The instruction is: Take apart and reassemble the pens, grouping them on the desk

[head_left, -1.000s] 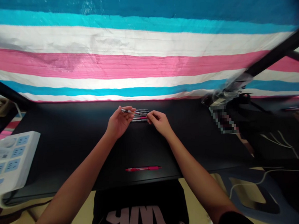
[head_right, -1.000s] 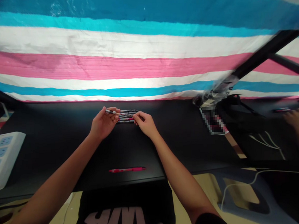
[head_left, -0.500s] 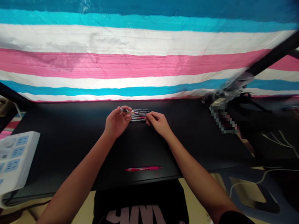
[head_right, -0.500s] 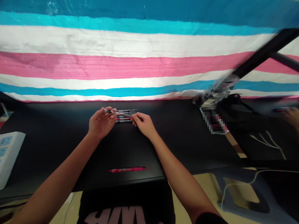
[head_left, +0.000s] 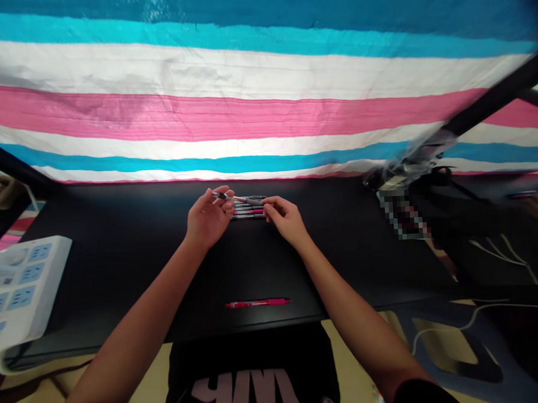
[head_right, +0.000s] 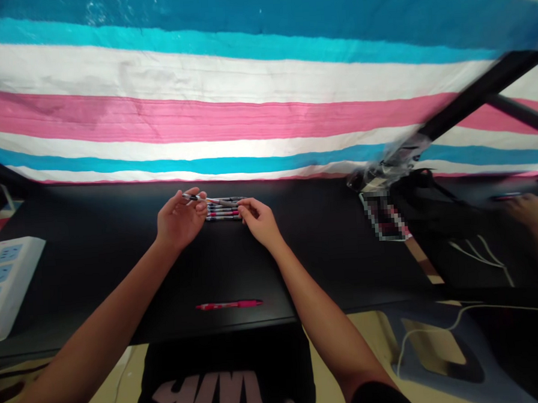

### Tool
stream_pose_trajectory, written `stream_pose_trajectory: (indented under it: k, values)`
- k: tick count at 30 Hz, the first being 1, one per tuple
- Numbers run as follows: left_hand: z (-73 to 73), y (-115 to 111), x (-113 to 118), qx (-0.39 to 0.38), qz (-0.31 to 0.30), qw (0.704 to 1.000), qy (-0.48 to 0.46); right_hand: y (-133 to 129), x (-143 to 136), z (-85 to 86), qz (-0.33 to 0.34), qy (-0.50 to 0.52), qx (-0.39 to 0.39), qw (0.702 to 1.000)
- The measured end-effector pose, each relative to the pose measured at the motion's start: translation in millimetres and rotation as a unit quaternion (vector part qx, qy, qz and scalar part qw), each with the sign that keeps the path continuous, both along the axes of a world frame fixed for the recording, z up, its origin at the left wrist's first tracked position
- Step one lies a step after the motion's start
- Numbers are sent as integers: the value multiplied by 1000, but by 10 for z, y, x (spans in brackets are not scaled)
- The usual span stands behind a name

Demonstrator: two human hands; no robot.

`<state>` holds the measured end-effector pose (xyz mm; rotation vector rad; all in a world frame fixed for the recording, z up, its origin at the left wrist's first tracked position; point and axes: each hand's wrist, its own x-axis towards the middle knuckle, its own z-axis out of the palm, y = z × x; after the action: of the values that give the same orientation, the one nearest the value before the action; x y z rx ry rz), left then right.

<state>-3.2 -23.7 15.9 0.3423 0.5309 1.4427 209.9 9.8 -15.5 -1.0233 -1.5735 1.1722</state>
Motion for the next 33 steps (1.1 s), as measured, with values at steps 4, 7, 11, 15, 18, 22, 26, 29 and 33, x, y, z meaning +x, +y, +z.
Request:
stream_pose_trajectory:
  k: [4,7,11,15,18,22,26,29,33]
  values:
    - [25,5,-9,-10,5,1000,12,13,8,-13,-2,-1,3,1000]
    - [55,-15,-4,-4,-6,1000,29,19,15,-16,-2,-2,4,1000]
    - [74,-43,2,7,-16,999,39,25,21,-24,-7,3,5,1000]
    - [67,-39,-5,8,-24,999,39,18,17,-33,-9,11,4,1000]
    - [58,-32,-18,23,-26,999,35,9,9,-32,-4,11,5,1000]
    - [48,-31,-31,26,-28,999,33,8,9,-17,-5,2,6,1000]
    - [54,-32,-44,19,-29,998,43,14,15,-10,-12,-8,6,1000]
    - [68,-34,-60,17,-37,999,35,15,13,-20,-11,-4,9,1000]
    - [70,-34,-67,15,-32,999,41,15,13,-24,-9,-6,11,1000]
